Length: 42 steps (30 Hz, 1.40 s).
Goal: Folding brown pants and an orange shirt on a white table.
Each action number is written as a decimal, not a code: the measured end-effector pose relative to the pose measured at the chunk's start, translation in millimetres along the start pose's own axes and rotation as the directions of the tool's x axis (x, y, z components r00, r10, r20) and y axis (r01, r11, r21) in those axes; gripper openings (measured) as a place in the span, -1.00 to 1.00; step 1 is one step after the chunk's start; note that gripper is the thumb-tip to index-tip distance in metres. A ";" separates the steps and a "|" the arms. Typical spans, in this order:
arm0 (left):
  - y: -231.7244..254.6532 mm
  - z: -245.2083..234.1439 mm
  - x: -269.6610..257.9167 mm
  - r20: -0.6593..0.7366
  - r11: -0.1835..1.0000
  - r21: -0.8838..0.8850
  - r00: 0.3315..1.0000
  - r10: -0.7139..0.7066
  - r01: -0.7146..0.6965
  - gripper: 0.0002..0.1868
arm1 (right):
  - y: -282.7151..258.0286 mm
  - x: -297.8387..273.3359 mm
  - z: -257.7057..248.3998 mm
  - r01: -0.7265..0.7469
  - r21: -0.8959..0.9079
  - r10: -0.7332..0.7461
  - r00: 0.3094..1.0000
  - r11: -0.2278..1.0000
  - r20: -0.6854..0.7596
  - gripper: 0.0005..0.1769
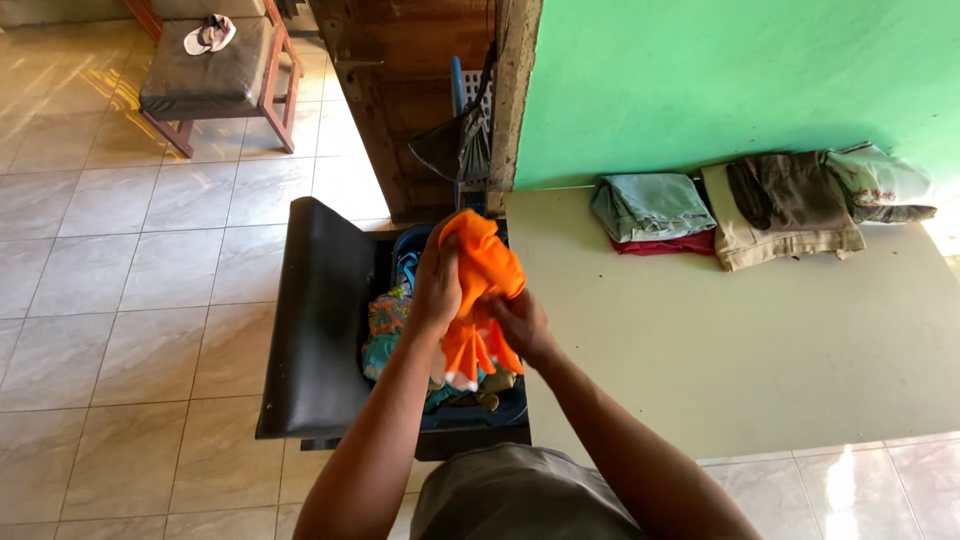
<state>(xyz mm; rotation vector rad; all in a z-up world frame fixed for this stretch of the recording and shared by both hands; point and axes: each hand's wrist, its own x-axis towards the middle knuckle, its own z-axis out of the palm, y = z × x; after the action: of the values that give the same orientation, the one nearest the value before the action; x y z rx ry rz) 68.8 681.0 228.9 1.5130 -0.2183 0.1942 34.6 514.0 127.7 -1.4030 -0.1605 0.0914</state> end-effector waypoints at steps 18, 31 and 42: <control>-7.2 78.1 -30.9 0.498 0.857 0.340 0.847 0.186 -0.388 -0.10 | -162.9 -19.2 -76.9 -0.109 0.645 0.176 0.984 0.756 -0.041 -0.45; -14.7 223.5 -73.8 -0.003 0.662 0.703 0.929 0.371 -0.262 -0.55 | -143.0 -48.7 -257.5 0.003 0.641 0.243 0.924 0.768 -0.296 -0.48; -13.8 272.3 -88.4 -0.045 0.756 0.629 0.962 0.271 -0.183 -0.75 | -170.9 -88.1 -365.9 0.158 0.635 0.296 0.784 0.756 -0.546 -0.47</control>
<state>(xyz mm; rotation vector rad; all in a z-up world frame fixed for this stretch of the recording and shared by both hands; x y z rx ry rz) -18.8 409.1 204.7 2.1247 -0.2447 0.6131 3.2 115.6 233.0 -0.6563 0.4598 -0.2436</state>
